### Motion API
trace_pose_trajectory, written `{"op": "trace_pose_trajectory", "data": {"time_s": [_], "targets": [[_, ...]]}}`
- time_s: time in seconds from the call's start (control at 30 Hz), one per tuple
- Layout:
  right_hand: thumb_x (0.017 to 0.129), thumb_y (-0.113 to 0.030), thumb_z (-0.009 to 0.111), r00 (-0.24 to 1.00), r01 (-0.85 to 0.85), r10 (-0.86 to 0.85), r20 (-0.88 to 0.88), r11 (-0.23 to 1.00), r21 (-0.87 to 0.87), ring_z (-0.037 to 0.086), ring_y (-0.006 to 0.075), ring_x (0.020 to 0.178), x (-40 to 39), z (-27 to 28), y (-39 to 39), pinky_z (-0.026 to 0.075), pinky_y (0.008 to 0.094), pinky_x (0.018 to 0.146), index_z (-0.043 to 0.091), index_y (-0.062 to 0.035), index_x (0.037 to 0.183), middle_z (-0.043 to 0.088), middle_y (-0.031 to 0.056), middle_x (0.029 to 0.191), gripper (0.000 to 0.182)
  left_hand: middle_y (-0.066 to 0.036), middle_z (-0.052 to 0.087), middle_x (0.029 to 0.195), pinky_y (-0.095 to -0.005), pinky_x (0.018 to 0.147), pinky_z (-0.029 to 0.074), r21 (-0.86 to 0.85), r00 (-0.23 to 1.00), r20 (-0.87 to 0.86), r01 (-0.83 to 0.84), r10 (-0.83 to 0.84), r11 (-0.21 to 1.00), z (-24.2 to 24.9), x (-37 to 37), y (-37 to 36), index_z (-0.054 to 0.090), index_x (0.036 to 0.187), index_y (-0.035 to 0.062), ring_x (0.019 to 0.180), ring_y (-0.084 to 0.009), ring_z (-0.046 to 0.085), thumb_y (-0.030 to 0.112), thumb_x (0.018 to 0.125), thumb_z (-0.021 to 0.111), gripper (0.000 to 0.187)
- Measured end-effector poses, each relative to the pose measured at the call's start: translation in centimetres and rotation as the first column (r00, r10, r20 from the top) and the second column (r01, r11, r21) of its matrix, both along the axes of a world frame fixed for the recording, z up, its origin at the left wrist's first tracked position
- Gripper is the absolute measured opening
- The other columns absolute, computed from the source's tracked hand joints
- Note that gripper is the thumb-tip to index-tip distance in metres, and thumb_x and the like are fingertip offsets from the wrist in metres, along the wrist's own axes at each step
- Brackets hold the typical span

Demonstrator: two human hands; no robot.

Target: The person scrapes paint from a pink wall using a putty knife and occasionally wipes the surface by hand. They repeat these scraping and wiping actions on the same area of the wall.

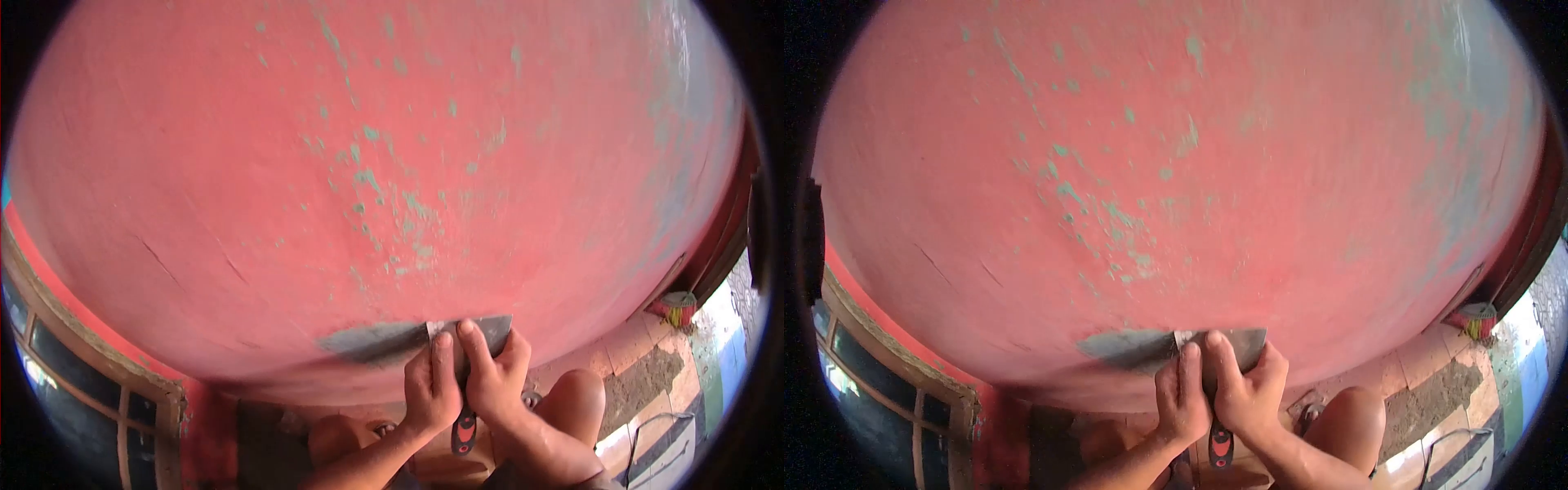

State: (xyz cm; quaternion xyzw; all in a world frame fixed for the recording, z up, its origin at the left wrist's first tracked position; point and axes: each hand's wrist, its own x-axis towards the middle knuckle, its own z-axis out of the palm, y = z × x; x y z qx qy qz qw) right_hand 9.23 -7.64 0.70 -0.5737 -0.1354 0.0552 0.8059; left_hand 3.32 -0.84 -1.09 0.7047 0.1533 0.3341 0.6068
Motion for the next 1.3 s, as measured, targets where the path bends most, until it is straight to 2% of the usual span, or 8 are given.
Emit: {"op": "trace_pose_trajectory", "data": {"time_s": [0.17, 0.27, 0.43, 0.6, 0.7, 0.97, 1.07, 1.3], "targets": [[0.093, -0.016, 0.069, 1.000, 0.031, -0.031, -0.005, 0.999, -0.019, 0.053, 0.0052, 0.070, -0.7, 0.0, -0.4, 0.046, 0.0253, 0.061, 0.064, 0.0056, 0.085, 0.065, 0.0009, 0.075, 0.023, -0.006, 0.060, 0.073, -0.0304, 0.061, 0.045, 0.070, 0.994, 0.087, -0.078, 0.072, 0.994, -0.9, 0.4, -1.0, 0.061, 0.093, -0.0027, 0.074, -0.0095, 0.053, 0.026, 0.108, 0.042, 0.038], [0.093, -0.016, 0.069, 1.000, -0.006, 0.006, -0.010, 1.000, 0.008, 0.051, 0.0049, 0.070, -0.1, 1.1, 0.0, 0.046, 0.0255, 0.060, 0.063, 0.0050, 0.085, 0.064, -0.0002, 0.073, 0.023, -0.007, 0.061, 0.076, -0.0296, 0.065, 0.046, -0.008, 0.999, -0.036, 0.013, -0.014, 1.000, 1.4, -0.3, 0.0, 0.061, 0.093, -0.0028, 0.078, -0.0092, 0.053, 0.026, 0.108, 0.042, 0.038], [0.093, -0.016, 0.069, 0.999, 0.043, -0.043, 0.019, 0.999, -0.015, 0.051, 0.0053, 0.069, -0.6, -0.7, -0.2, 0.046, 0.0265, 0.059, 0.064, 0.0048, 0.084, 0.063, 0.0000, 0.070, 0.023, -0.005, 0.058, 0.069, -0.0315, 0.059, 0.044, 0.096, 0.983, 0.141, -0.132, 0.118, 0.987, -0.2, 0.8, -1.3, 0.061, 0.091, -0.0021, 0.069, -0.0103, 0.053, 0.025, 0.107, 0.042, 0.037], [0.093, -0.015, 0.068, 0.999, 0.019, -0.018, 0.047, 0.999, -0.032, 0.053, 0.0054, 0.069, -0.6, 1.2, -0.5, 0.046, 0.0259, 0.060, 0.064, 0.0041, 0.083, 0.063, -0.0003, 0.072, 0.022, -0.010, 0.056, 0.068, -0.0330, 0.057, 0.042, 0.011, 0.998, 0.055, -0.016, 0.016, 1.000, 2.7, 0.5, -0.1, 0.058, 0.086, -0.0026, 0.066, -0.0120, 0.052, 0.027, 0.107, 0.041, 0.040], [0.094, -0.016, 0.067, 0.999, 0.023, -0.023, 0.036, 1.000, 0.009, 0.053, 0.0051, 0.069, -0.4, 0.4, 0.0, 0.045, 0.0242, 0.060, 0.064, 0.0020, 0.085, 0.063, -0.0024, 0.075, 0.021, -0.009, 0.059, 0.070, -0.0325, 0.059, 0.043, 0.173, 0.995, 0.066, -0.091, 0.080, 0.981, 0.9, 0.6, -0.6, 0.058, 0.087, -0.0022, 0.069, -0.0113, 0.053, 0.023, 0.108, 0.041, 0.037], [0.094, -0.018, 0.068, 0.997, -0.066, 0.064, -0.031, 0.997, -0.047, 0.053, 0.0044, 0.071, -0.2, 0.2, -1.2, 0.045, 0.0236, 0.061, 0.066, 0.0023, 0.089, 0.064, -0.0019, 0.077, 0.021, -0.006, 0.060, 0.072, -0.0297, 0.059, 0.044, 0.000, 1.000, 0.007, 0.028, -0.028, 1.000, -0.2, 0.1, -0.4, 0.060, 0.088, -0.0022, 0.071, -0.0089, 0.054, 0.025, 0.108, 0.040, 0.039], [0.093, -0.018, 0.069, 0.999, 0.007, -0.008, -0.039, 1.000, -0.022, 0.055, 0.0058, 0.070, -0.4, -1.8, -0.9, 0.047, 0.0255, 0.061, 0.065, 0.0055, 0.086, 0.067, 0.0027, 0.075, 0.025, -0.005, 0.061, 0.072, -0.0294, 0.059, 0.044, 0.039, 0.993, 0.108, -0.056, 0.051, 0.998, -2.0, 0.7, -1.2, 0.062, 0.092, -0.0027, 0.071, -0.0088, 0.054, 0.025, 0.108, 0.040, 0.039], [0.094, -0.017, 0.068, 0.995, -0.070, 0.064, -0.078, 0.994, -0.081, 0.055, 0.0054, 0.072, -0.2, -0.8, -1.5, 0.047, 0.0245, 0.063, 0.066, 0.0035, 0.091, 0.066, -0.0004, 0.081, 0.020, -0.003, 0.055, 0.069, -0.0283, 0.059, 0.042, -0.085, 1.000, -0.021, -0.010, 0.008, 0.996, -1.5, 0.6, -1.0, 0.061, 0.088, -0.0025, 0.069, -0.0067, 0.048, 0.029, 0.108, 0.041, 0.043]]}}
